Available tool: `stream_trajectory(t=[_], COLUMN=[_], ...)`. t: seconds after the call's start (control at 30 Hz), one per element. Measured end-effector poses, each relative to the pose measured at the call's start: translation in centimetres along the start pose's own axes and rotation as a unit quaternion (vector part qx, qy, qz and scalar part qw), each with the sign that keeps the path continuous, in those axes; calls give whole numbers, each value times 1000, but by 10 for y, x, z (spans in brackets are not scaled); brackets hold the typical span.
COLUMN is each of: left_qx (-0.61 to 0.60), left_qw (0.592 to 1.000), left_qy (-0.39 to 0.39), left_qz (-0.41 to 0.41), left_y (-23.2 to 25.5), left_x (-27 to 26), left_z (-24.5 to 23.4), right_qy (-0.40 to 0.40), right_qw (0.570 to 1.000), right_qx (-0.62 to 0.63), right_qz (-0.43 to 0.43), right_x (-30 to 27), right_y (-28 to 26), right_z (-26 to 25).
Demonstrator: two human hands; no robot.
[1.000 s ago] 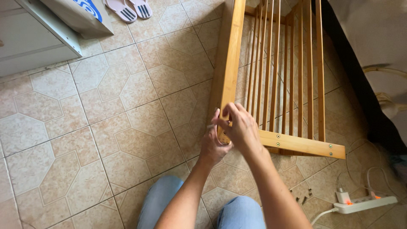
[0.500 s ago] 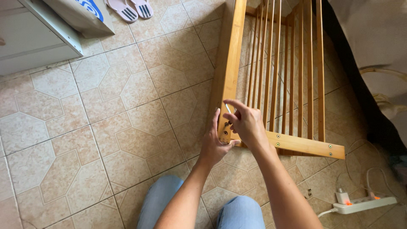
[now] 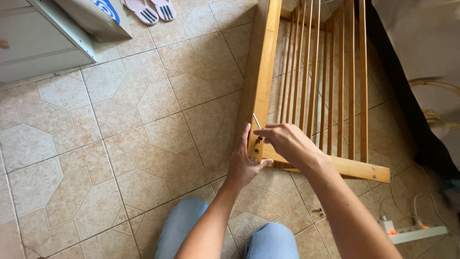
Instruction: The person assembles a wooden furniture frame by attaching a slatted side panel to a main frame. They align the pieces, insert metal dowels, and use an Allen key to tighten the screws, securing the joint.
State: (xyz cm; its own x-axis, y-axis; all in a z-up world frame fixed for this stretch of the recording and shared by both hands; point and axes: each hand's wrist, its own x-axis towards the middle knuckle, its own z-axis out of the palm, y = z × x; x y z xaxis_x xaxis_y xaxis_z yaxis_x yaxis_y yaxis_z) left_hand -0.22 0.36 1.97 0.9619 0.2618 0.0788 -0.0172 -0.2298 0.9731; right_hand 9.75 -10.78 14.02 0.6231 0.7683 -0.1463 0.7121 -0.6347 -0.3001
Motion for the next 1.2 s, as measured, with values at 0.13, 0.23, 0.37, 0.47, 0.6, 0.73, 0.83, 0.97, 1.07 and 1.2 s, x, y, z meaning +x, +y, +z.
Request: stream_trajectory(t=[0.13,0.23,0.37,0.47,0.6,0.73,0.83,0.97,1.07,1.2], left_qx=[-1,-7,6,-6,6,-1,14,10,10,-9], left_qw=[999,1000,1000,1000,1000,1000,1000,1000,998,1000], left_qy=[14,0,0,-7,0,3,5,7,21,-7], left_qz=[39,-6,-3,-21,14,24,25,24,62,-13], left_y=[0,0,2,1,-3,-6,-5,-6,-5,-4], left_x=[-1,0,2,0,0,-1,0,0,-2,-2], left_z=[0,0,0,1,0,2,2,2,2,1], right_qy=[-14,97,164,90,131,136,150,173,179,127], right_qw=[994,969,954,996,986,984,982,980,981,988], right_qx=[-97,-193,-202,18,89,71,77,46,16,20], right_qz=[-39,-119,-148,20,60,92,87,82,79,84], right_x=[-1,-3,-4,-9,-16,-17,-20,-23,-19,-23], right_y=[-1,3,13,14,1,-5,-5,-10,-11,-12], right_z=[0,1,-1,4,23,38,41,43,37,25])
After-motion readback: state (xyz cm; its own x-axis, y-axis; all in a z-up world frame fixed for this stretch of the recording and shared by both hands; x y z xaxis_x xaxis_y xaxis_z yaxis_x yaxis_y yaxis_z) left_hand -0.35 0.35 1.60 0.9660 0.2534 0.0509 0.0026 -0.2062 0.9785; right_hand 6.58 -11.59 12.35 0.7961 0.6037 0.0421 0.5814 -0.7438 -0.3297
